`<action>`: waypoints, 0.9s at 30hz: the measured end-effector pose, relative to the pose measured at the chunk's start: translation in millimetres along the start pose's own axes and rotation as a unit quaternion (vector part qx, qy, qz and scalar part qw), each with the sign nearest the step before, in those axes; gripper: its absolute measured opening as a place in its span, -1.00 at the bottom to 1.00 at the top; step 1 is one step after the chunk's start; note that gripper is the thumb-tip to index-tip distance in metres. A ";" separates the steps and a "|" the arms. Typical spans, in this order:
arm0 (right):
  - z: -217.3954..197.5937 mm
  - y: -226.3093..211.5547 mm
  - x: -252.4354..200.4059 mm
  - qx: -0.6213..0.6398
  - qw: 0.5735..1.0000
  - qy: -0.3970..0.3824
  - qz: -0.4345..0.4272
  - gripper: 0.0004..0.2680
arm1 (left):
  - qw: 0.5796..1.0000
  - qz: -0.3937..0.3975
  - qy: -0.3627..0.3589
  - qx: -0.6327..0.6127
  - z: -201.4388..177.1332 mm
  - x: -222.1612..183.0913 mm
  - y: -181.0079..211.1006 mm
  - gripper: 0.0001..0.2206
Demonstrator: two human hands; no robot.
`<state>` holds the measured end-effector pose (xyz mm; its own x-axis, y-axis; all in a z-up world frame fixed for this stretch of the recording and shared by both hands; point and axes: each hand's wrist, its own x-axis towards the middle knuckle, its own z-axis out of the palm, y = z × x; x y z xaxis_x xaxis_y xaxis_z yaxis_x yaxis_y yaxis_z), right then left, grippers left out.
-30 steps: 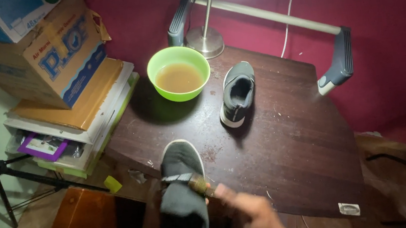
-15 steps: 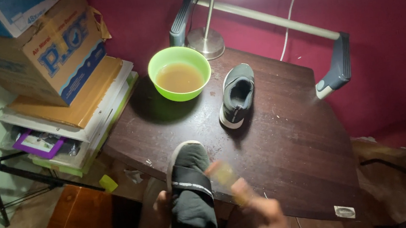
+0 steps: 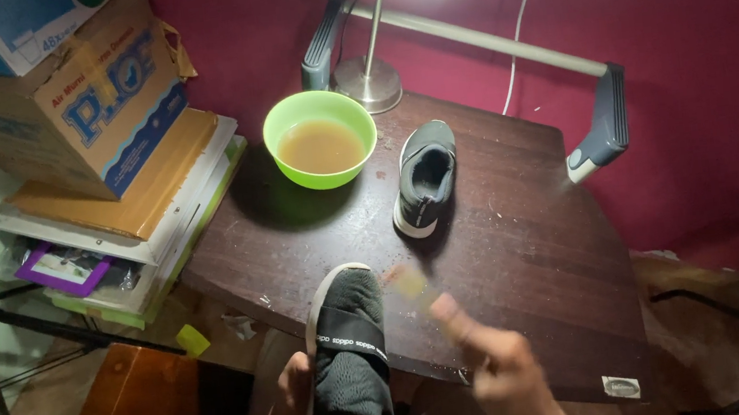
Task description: The person is scrubbing the upper and sole of a black and white sneaker using a toothbrush dipped in a cleaning solution from a green bowl.
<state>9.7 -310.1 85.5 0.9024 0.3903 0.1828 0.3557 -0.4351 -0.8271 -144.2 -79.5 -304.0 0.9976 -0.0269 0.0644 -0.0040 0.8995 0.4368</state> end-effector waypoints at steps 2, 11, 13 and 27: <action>5.3 -26.2 2.9 -0.014 0.997 -0.067 0.038 -0.41 | 1.000 0.005 -0.008 0.006 -16.7 15.9 5.3 -0.68; 16.9 -49.1 36.1 0.231 0.944 0.022 0.234 -0.61 | 0.997 0.039 -0.054 0.029 -34.9 118.2 44.0 -0.75; 18.6 17.7 10.6 -0.088 0.995 0.031 0.033 -0.48 | 0.997 0.039 -0.061 0.032 -26.2 126.0 56.4 -0.75; 26.3 7.4 15.3 -0.121 0.992 0.007 -0.014 -0.44 | 0.927 -0.321 0.172 -0.087 109.7 122.7 92.8 -0.68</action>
<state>19.8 -286.0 68.2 0.8937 0.3953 0.2123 0.4277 -0.6075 -0.6693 -29.8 -47.1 -157.1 0.7531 -0.4680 -0.4625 0.5804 0.8035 0.1320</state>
